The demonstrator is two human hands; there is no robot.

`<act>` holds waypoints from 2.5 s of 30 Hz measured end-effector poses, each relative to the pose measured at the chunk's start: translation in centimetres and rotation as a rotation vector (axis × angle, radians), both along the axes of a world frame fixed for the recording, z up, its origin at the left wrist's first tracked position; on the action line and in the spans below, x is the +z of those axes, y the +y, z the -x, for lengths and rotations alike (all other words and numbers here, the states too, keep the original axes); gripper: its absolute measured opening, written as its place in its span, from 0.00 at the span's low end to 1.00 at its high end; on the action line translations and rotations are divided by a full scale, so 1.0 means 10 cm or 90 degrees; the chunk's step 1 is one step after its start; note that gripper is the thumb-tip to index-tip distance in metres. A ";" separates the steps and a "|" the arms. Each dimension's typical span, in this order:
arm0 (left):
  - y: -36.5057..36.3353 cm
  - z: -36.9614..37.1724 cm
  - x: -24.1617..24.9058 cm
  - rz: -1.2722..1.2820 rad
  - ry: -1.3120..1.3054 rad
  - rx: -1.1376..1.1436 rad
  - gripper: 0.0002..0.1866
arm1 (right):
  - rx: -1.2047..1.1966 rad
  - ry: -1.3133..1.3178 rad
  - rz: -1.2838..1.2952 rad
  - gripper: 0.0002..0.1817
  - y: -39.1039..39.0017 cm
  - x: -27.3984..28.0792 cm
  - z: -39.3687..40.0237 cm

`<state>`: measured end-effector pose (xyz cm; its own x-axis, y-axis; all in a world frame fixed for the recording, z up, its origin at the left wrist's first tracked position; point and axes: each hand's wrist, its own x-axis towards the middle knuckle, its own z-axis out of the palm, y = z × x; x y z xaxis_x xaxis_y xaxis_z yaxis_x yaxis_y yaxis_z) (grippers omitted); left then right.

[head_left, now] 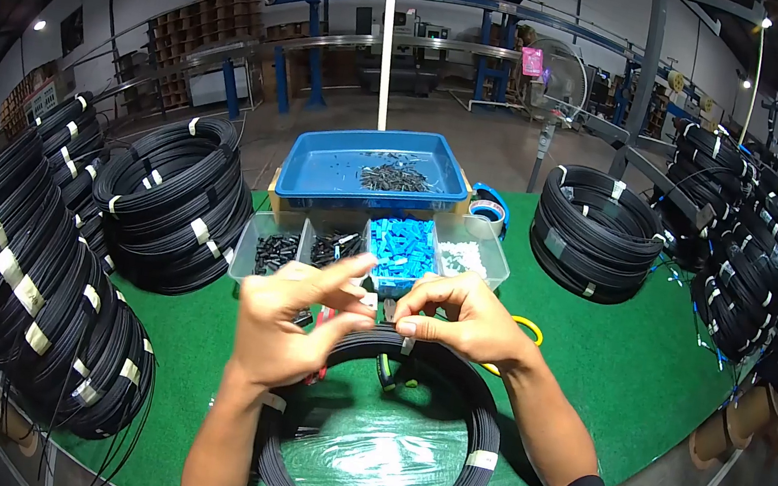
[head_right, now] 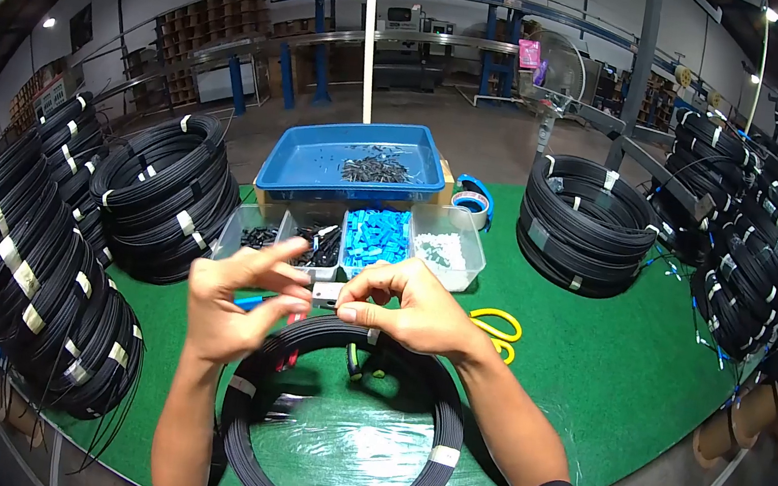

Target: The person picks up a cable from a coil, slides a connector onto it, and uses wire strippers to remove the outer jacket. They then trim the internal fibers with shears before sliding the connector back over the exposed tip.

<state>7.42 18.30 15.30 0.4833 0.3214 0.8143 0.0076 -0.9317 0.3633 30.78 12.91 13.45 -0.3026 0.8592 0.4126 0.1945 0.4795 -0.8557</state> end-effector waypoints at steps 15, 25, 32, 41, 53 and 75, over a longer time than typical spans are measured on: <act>0.04 -0.28 -0.27 0.161 -0.074 0.030 0.14 | -0.349 -0.079 -0.409 0.08 -0.12 0.02 0.29; 0.07 -0.27 -0.33 -0.040 0.012 0.074 0.08 | -0.325 -0.008 -0.359 0.08 -0.12 -0.01 0.34; 0.07 -0.24 -0.29 -0.028 0.042 0.073 0.08 | -0.251 0.217 -0.406 0.06 -0.30 0.25 0.10; 0.03 -0.27 -0.32 0.017 0.064 0.040 0.08 | -0.131 0.098 -0.210 0.36 -0.14 0.16 0.18; 0.04 -0.27 -0.31 0.047 0.079 0.004 0.07 | -0.156 0.022 -0.194 0.39 -0.28 0.31 0.07; 0.10 -0.28 -0.38 0.269 0.123 -0.160 0.06 | 0.002 0.219 -0.093 0.47 -0.12 0.16 0.01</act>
